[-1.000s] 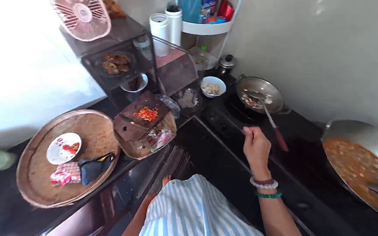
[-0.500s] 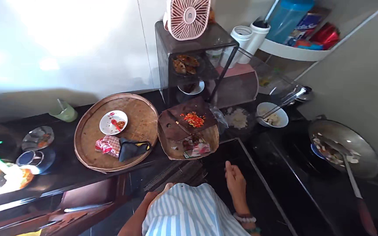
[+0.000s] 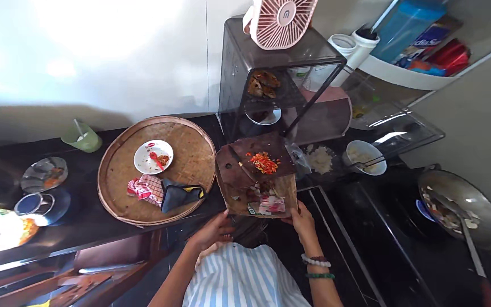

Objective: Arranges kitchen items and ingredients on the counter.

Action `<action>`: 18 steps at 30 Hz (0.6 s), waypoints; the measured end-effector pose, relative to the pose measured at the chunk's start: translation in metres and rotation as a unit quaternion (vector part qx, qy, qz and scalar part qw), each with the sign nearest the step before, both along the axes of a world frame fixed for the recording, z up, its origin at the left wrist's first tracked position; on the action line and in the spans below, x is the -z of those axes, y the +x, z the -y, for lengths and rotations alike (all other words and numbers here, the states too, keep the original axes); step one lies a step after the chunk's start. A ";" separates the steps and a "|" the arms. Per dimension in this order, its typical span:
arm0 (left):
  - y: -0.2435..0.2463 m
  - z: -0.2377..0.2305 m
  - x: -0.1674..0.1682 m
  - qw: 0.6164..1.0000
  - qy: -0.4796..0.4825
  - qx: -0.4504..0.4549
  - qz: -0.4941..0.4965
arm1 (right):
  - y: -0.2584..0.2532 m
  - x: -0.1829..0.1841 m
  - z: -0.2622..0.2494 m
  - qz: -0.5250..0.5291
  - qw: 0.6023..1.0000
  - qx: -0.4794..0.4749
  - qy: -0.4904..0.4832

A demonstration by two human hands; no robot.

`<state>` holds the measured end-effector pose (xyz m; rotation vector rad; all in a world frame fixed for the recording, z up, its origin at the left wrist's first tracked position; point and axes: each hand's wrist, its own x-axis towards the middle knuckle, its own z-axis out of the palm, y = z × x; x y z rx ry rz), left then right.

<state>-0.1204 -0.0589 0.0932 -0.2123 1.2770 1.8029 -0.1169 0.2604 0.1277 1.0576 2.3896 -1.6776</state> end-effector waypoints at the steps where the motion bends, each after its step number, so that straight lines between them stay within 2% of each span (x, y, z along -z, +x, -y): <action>1: -0.003 -0.006 -0.003 1.000 0.007 -0.004 0.013 | 0.004 -0.001 0.002 0.000 1.000 0.003 0.000; 5: -0.004 -0.022 -0.014 0.997 0.057 -0.023 0.038 | 0.021 0.001 0.005 -0.004 1.000 0.015 0.002; 10: -0.005 -0.020 -0.015 0.992 0.094 -0.045 0.065 | 0.040 -0.001 0.008 0.000 1.000 0.018 0.002; 18: -0.005 -0.020 -0.016 0.984 0.122 -0.102 0.082 | 0.039 -0.004 0.010 0.000 1.000 0.027 -0.012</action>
